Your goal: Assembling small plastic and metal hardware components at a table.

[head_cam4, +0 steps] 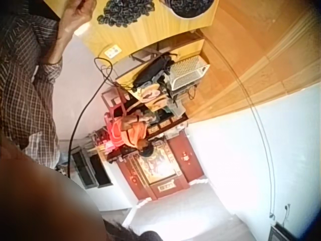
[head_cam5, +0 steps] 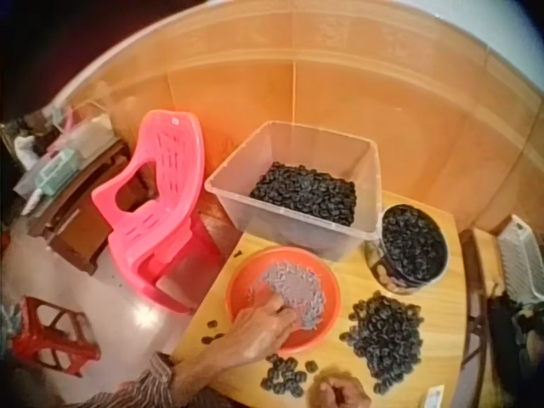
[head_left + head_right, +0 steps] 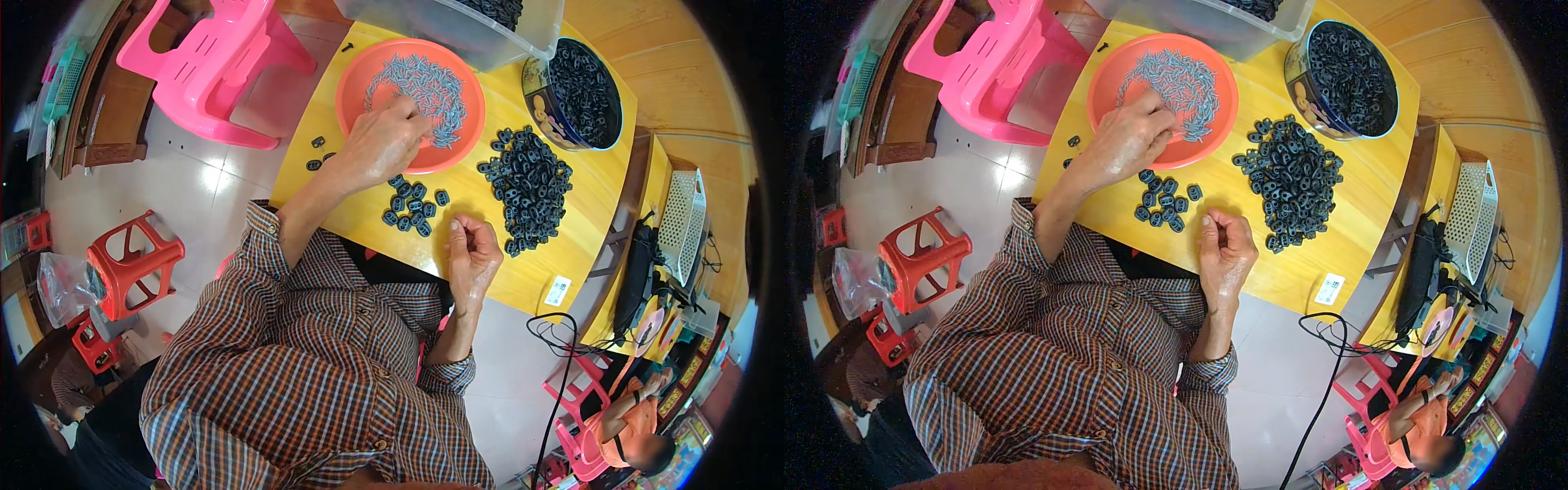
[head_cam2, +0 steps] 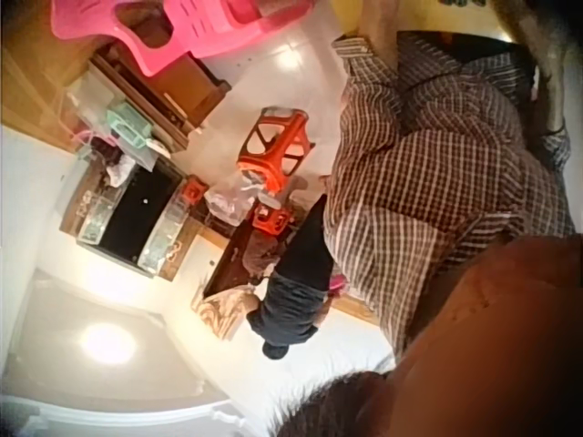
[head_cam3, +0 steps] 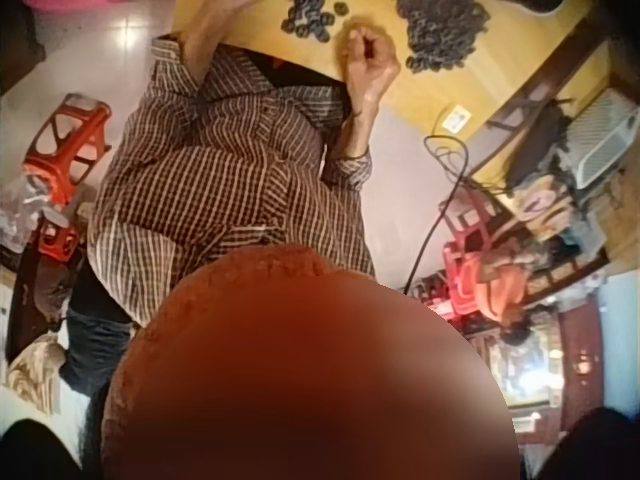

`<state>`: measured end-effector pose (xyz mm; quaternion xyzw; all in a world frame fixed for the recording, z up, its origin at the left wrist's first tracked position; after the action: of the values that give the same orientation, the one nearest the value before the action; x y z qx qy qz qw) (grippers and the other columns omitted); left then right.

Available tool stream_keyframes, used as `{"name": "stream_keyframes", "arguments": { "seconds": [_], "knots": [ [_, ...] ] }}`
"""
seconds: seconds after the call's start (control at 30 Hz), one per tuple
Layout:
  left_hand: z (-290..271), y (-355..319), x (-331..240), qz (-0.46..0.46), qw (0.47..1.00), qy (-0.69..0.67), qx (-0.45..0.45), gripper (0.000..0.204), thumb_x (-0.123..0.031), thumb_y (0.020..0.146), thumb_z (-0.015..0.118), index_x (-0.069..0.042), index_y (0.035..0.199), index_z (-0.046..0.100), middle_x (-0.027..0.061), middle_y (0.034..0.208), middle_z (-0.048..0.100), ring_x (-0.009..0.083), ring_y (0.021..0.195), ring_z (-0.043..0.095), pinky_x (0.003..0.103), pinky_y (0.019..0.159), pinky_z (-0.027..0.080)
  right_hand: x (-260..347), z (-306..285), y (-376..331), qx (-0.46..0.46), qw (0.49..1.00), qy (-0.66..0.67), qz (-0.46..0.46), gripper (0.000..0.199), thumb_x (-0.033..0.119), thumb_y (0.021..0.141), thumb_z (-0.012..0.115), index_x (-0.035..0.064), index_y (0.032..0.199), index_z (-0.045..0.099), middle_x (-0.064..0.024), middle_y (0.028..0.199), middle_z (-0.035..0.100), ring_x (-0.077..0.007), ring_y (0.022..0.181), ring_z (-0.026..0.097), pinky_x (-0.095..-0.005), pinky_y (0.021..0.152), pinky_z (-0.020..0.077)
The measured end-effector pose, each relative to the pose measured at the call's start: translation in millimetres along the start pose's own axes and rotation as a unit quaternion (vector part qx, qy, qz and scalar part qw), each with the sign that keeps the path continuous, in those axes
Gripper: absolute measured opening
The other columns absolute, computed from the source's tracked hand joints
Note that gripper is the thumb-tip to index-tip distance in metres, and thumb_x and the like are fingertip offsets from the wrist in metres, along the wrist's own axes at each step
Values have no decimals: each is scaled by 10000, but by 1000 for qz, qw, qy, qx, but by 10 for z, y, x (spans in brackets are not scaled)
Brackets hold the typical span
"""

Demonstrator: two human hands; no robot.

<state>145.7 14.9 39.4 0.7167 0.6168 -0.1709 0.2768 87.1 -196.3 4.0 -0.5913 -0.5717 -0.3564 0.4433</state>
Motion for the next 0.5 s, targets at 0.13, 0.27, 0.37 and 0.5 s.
{"name": "stream_keyframes", "arguments": {
  "seconds": [0.13,0.27,0.37,0.5],
  "knots": [
    [-37,-25,50,-4,999,-18,-27,90,-66,783,614,-43,869,600,90,857,535,289,752,596,399,625,481,17,4,8,-4,1000,-4,-9,82,16,836,637,-28,906,641,-25,759,554,-68,607,499,-210,559,433],
    [-31,-22,60,-5,999,-28,-28,88,-61,778,613,-40,861,593,91,854,534,293,748,594,400,631,483,31,-2,7,-3,1000,-6,-2,78,12,835,637,-30,901,639,-25,757,555,-64,601,506,-208,553,436],
    [-18,-15,63,-7,1000,-11,-23,82,-62,781,609,-37,859,598,89,855,536,293,750,594,397,631,487,34,3,11,-4,1000,-2,-3,77,11,835,637,-30,900,640,-25,755,555,-63,604,509,-207,554,437],
    [-8,-10,35,8,1000,6,-27,81,-80,784,602,-17,835,608,116,861,512,305,749,594,434,589,482,13,2,5,-7,1000,8,-1,78,12,835,638,-31,900,640,-25,752,554,-65,606,512,-210,557,440]
  ]
}}
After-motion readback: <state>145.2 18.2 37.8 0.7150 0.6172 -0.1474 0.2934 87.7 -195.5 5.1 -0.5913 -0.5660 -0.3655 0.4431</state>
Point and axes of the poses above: each hand's wrist, its own y-axis towards the middle knuckle, its own z-axis out of the palm, x = y × z, the point moved 7 cm from there along y, towards the middle knuckle
